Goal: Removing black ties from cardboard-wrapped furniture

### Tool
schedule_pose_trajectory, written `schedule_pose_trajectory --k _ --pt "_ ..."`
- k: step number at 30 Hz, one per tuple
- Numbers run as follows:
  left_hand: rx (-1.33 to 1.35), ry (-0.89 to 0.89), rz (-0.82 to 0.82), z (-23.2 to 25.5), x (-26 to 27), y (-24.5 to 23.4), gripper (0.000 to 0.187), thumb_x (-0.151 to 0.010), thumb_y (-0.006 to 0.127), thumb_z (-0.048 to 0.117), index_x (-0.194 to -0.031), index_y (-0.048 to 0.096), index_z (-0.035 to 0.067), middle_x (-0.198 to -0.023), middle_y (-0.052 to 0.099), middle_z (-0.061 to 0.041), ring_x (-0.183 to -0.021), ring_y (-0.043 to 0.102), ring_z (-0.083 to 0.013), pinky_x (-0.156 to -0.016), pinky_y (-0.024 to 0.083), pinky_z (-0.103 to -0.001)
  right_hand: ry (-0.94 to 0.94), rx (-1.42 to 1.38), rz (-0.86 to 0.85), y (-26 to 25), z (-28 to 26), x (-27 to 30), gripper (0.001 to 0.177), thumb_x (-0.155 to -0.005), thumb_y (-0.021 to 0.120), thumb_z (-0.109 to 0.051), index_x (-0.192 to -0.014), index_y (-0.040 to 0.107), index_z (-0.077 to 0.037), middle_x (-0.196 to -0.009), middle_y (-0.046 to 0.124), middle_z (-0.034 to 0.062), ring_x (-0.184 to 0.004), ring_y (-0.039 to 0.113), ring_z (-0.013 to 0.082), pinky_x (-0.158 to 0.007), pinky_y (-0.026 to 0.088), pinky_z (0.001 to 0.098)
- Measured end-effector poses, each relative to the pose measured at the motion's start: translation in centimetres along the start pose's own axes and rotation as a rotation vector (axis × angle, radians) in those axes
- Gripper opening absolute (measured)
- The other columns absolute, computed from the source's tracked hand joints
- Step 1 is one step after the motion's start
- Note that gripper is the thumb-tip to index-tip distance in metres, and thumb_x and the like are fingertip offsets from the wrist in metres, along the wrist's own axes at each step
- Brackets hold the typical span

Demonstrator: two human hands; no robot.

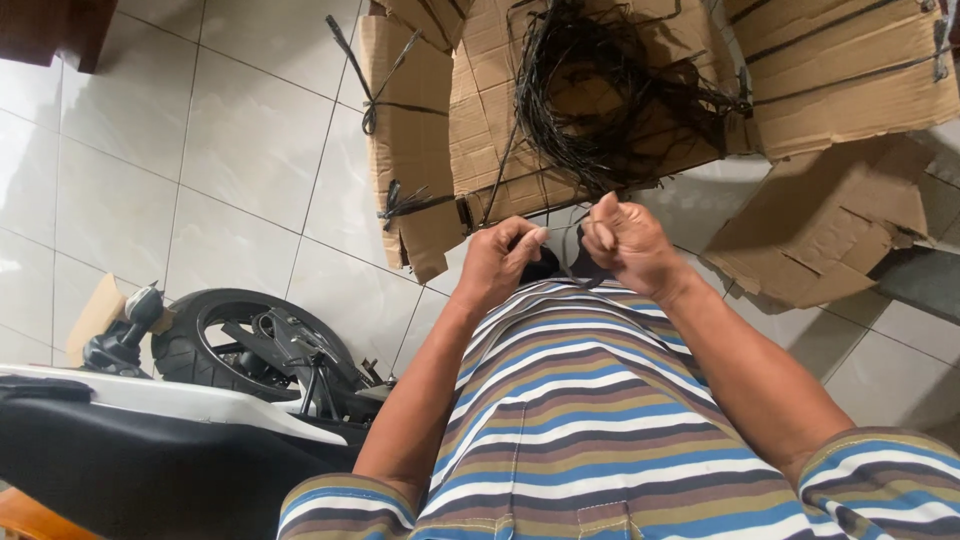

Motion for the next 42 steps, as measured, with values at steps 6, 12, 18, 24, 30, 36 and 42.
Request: schedule_pose_trajectory --k 6,12,18,24,30,36,42 --pt "0.031 0.002 0.01 1.4 0.0 0.6 0.018 -0.099 0.07 0.03 -0.087 0.074 0.015 -0.062 0.066 -0.004 -0.06 0.056 -0.0155 -0.063 0.05 -0.032 -0.08 0.216 0.062 -1.0 -2.0 -0.6 0.031 -0.11 0.056 -0.022 -0.08 0.049 -0.013 -0.058 0.031 -0.0093 -0.045 0.027 -0.0016 -0.037 0.023 0.0142" --pt "-0.007 0.025 0.067 1.3 0.1 0.0 0.013 -0.099 0.07 0.026 -0.093 0.075 0.016 -0.063 0.063 -0.007 -0.064 0.054 -0.0107 -0.062 0.05 -0.033 -0.188 0.835 0.205 -2.2 -2.3 -0.3 0.013 -0.102 0.072 -0.02 -0.093 0.07 -0.01 -0.056 0.053 -0.0061 -0.057 0.037 0.001 -0.052 0.029 0.0182" --pt "-0.029 0.046 0.089 -0.2 -0.1 -0.5 0.013 -0.097 0.074 0.026 -0.092 0.076 0.014 -0.062 0.064 -0.008 -0.06 0.059 -0.0194 -0.06 0.049 -0.035 -0.27 0.734 0.152 -1.8 -1.8 0.0 0.048 -0.114 0.054 -0.031 -0.071 0.06 -0.009 -0.052 0.049 0.0024 -0.047 0.041 0.0079 -0.045 0.035 0.0215" --pt "-0.054 0.031 0.038 -0.1 0.2 -0.6 0.017 -0.1 0.071 0.028 -0.092 0.076 0.014 -0.061 0.064 -0.006 -0.06 0.058 -0.0166 -0.06 0.049 -0.033 -0.026 0.162 0.013 -1.2 -0.7 -0.1 0.063 -0.114 0.04 -0.047 -0.059 0.044 -0.016 -0.052 0.028 -0.0059 -0.045 0.023 0.0019 -0.036 0.02 0.0149" --pt "-0.151 0.006 -0.11 0.9 0.7 0.0 0.02 -0.102 0.063 0.027 -0.095 0.073 0.011 -0.065 0.067 -0.011 -0.064 0.065 -0.0339 -0.065 0.052 -0.045 0.0 0.237 0.074 -1.6 -2.1 0.0 0.022 -0.106 0.059 -0.019 -0.091 0.059 -0.002 -0.058 0.028 -0.0091 -0.046 0.028 -0.002 -0.037 0.022 0.0129" --pt "-0.1 -0.013 -0.142 1.4 0.9 -0.6 0.016 -0.1 0.065 0.025 -0.096 0.074 0.012 -0.066 0.069 -0.009 -0.067 0.066 -0.0265 -0.068 0.054 -0.041 -0.129 0.91 0.179 -2.0 -3.5 0.1 0.009 -0.102 0.07 -0.018 -0.102 0.07 -0.01 -0.058 0.054 0.0001 -0.059 0.04 0.0056 -0.054 0.032 0.0237" --pt "-0.075 -0.053 -0.071 -0.1 0.5 -1.9 0.018 -0.1 0.068 0.031 -0.094 0.076 0.016 -0.064 0.069 -0.003 -0.064 0.062 -0.015 -0.066 0.054 -0.033 -0.228 0.881 0.146 -2.9 -2.5 0.2 0.042 -0.112 0.058 -0.029 -0.075 0.067 -0.01 -0.057 0.049 0.0028 -0.056 0.039 0.0108 -0.055 0.037 0.0257"
Point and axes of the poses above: each hand's wrist, its own x-axis away from the middle knuckle, its own y-axis out of the palm, z = x × y, the point moved 4 cm from there along -x, towards the middle knuckle
